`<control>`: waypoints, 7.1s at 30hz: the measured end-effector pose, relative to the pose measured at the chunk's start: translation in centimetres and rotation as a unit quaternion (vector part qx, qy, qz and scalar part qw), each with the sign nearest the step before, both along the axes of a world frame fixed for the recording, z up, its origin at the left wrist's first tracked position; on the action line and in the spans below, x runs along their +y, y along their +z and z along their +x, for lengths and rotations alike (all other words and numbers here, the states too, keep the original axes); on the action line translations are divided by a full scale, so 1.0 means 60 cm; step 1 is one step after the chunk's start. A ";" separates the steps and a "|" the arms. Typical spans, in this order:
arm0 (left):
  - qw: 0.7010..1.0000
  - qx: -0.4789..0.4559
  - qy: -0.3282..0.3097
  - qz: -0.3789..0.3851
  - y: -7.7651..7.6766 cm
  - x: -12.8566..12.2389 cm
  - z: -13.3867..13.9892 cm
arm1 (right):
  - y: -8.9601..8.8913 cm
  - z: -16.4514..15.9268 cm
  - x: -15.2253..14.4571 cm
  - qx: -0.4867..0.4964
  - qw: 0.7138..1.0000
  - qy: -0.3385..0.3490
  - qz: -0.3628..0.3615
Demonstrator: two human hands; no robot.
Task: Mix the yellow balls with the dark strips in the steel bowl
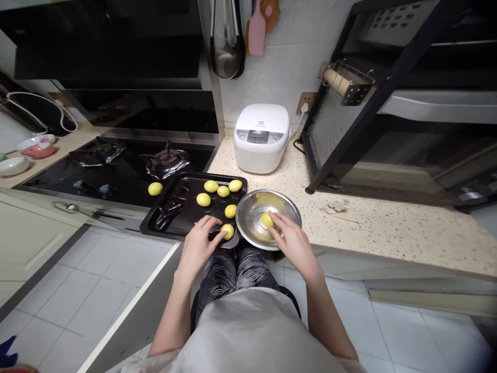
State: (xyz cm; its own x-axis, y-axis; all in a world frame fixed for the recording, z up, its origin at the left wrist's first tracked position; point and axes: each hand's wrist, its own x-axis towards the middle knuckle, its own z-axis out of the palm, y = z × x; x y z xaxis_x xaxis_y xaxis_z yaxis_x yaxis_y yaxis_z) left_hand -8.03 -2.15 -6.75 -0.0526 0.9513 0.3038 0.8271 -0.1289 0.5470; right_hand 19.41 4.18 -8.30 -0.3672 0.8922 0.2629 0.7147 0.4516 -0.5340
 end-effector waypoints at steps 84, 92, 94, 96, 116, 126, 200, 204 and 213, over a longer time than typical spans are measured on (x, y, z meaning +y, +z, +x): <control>0.971 0.195 -0.118 -0.066 0.019 0.134 0.138 | -0.005 -0.003 -0.021 -0.044 0.996 0.020 0.072; 0.969 0.193 -0.127 -0.090 0.011 0.144 0.147 | -0.007 -0.002 -0.020 -0.046 0.996 0.021 0.075; 0.974 0.170 -0.133 -0.070 0.014 0.141 0.143 | -0.009 -0.002 -0.020 -0.048 0.996 0.025 0.075; 0.981 0.131 -0.140 -0.024 0.018 0.136 0.132 | -0.010 -0.001 -0.019 -0.048 0.995 0.028 0.077; 0.991 -0.005 0.116 0.072 -0.019 0.119 -0.048 | -0.009 -0.002 -0.021 -0.044 0.996 0.022 0.080; 0.988 -0.016 -0.144 0.045 0.027 0.069 0.086 | -0.007 -0.003 -0.024 -0.042 0.996 0.022 0.074; 0.977 -0.054 -0.176 0.104 -0.017 0.035 0.159 | 0.011 0.029 0.038 -0.032 0.995 -0.044 0.078; 0.978 -0.043 -0.180 0.098 -0.028 0.032 0.162 | 0.006 0.021 0.053 -0.061 0.995 -0.012 0.078; 0.978 -0.045 -0.183 0.094 -0.030 0.035 0.161 | 0.001 0.023 0.065 -0.067 0.995 0.009 0.070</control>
